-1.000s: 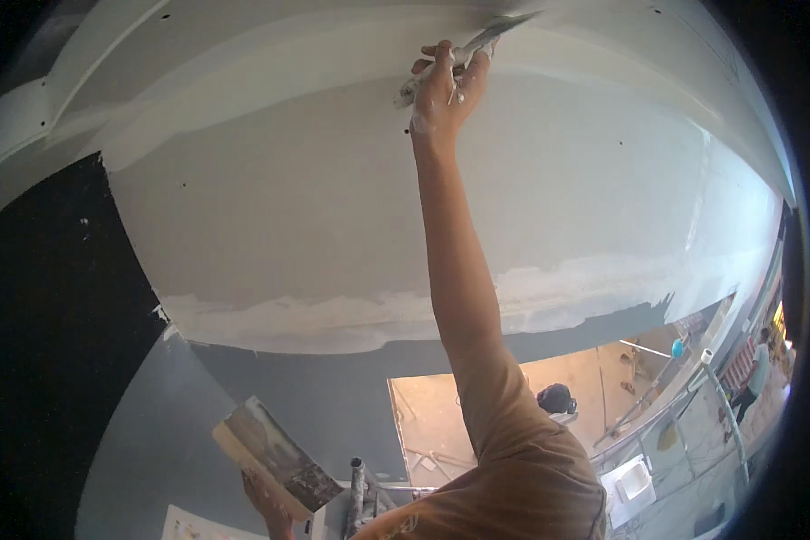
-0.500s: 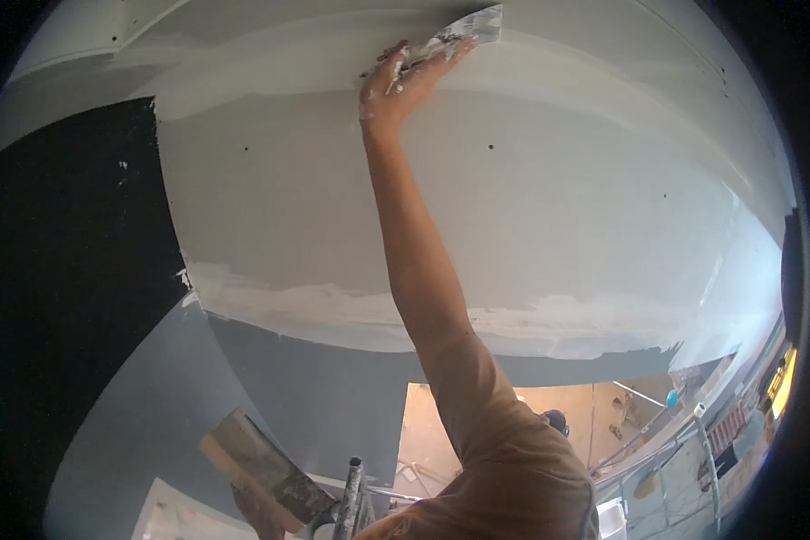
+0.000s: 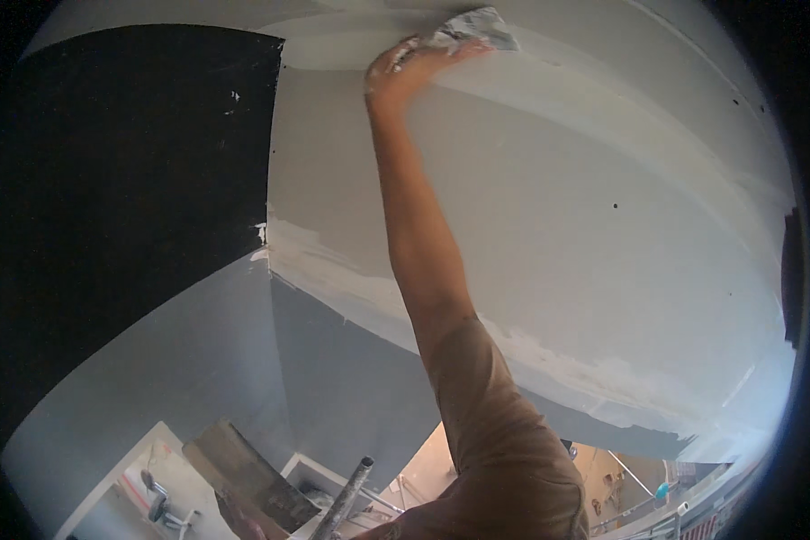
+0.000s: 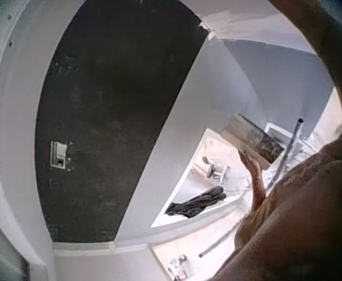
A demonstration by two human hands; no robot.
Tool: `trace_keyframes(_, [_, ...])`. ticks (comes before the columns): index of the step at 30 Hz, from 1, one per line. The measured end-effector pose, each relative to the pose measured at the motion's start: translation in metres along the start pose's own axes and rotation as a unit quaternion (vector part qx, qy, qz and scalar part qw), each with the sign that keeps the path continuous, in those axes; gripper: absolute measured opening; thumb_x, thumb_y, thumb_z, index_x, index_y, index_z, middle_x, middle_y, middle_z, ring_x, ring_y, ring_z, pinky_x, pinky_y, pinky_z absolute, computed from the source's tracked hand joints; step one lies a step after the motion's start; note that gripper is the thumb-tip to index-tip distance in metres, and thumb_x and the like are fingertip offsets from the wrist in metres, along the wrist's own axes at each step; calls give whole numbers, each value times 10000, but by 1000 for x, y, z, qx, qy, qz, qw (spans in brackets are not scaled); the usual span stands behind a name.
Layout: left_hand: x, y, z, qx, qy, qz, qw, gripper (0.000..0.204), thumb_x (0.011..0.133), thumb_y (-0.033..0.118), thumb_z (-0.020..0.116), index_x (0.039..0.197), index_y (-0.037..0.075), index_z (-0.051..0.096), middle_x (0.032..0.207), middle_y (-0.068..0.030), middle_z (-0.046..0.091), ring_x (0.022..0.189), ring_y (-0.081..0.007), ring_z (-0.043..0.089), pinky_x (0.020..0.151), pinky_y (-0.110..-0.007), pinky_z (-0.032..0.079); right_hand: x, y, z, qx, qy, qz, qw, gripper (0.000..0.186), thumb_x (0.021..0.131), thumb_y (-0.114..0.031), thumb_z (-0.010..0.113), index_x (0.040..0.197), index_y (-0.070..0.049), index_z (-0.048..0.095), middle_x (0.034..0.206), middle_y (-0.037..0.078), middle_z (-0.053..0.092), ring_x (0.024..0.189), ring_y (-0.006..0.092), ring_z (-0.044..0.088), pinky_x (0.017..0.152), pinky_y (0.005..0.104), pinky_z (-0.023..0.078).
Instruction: The person applies plaster to the joints and surfaces of a ceiling using a putty knife and a hawk. They spread the plaster in smooth strokes along the seams and across the drywall panels while standing on scaffolding.
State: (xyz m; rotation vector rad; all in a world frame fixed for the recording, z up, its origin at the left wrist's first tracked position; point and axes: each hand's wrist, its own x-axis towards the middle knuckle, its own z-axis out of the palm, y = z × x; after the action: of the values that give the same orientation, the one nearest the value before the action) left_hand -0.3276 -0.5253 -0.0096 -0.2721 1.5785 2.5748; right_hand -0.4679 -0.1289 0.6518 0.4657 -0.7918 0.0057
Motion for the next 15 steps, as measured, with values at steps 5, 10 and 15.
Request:
trace_keyframes(5, [31,-34,-50,212,43,162,963,640,1014,417,432,1524,61,279,1522,-169,336,1383,-340,372,1122,-495,349,-32,-11,31,41,-21,105,993,909,800,9,443,1500,99,-129,1595,306,-86,1498,419,3,1197,502,-7])
trace_keyframes(10, [44,-18,-36,200,17,220,955,603,1028,424,398,1513,76,309,1516,-153,373,1378,-324,398,1134,-510,335,-31,-49,-29,-18,-49,88,995,792,828,85,411,1535,58,56,1617,269,-38,1503,393,34,1199,494,27])
trace_keyframes(15, [48,-20,-5,218,-84,321,918,571,1043,430,364,1502,91,340,1511,-137,410,1373,-308,424,1146,-525,321,72,-57,-151,-26,-27,121,992,801,850,144,401,1566,-22,84,1639,214,-20,1400,367,337,1145,464,292])
